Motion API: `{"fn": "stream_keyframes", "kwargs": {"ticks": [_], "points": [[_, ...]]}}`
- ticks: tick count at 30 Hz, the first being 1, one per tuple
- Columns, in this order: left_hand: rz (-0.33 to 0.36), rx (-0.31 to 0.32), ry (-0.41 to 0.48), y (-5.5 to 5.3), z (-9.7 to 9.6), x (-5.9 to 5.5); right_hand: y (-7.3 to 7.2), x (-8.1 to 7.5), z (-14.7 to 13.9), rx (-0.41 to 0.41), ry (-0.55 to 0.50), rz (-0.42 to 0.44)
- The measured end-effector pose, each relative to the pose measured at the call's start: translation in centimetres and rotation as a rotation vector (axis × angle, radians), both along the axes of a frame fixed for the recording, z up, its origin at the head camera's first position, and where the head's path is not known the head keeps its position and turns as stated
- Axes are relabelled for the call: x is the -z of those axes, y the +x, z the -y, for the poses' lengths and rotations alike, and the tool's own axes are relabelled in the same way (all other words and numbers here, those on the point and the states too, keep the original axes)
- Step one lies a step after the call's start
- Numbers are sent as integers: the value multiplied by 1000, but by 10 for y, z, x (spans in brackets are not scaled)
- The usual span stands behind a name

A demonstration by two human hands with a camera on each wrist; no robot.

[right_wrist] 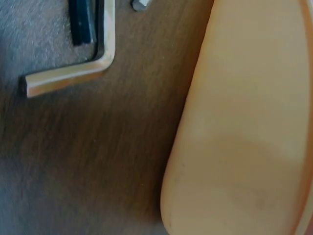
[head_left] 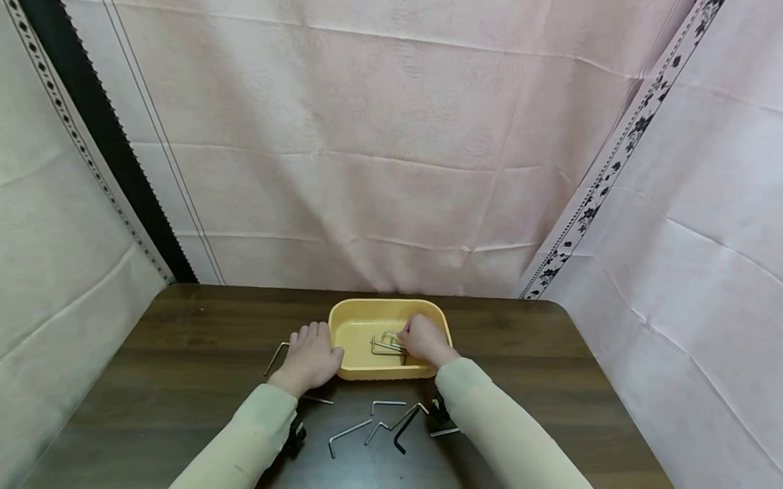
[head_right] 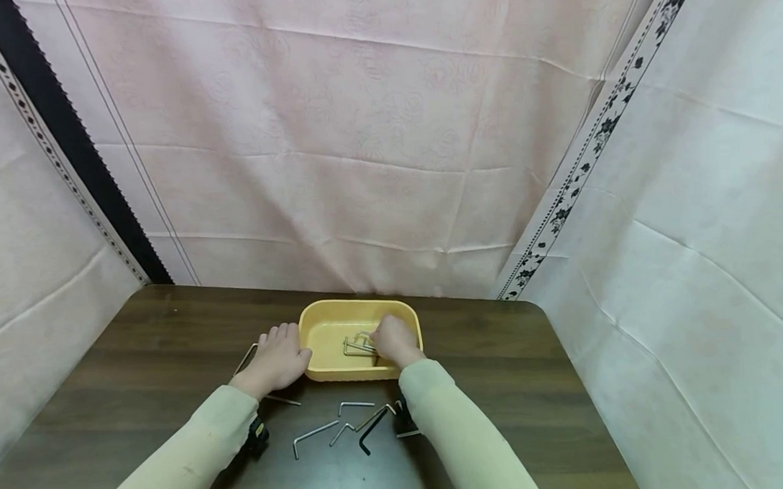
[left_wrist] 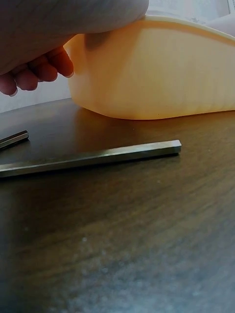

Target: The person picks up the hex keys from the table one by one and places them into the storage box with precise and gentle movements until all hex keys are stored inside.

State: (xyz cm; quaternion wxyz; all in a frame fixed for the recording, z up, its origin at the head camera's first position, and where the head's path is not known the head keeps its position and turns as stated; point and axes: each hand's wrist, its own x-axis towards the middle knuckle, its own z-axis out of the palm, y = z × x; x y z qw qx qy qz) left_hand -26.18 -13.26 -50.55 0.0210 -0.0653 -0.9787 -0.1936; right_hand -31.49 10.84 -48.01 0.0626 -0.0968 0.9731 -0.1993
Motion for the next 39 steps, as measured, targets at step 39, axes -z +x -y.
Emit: {"fn": "stream_keyframes", "kwargs": {"ticks": [39], "points": [[-7,11,22,-1,0,3,19,-25,-23,-84,-132,-118]]}}
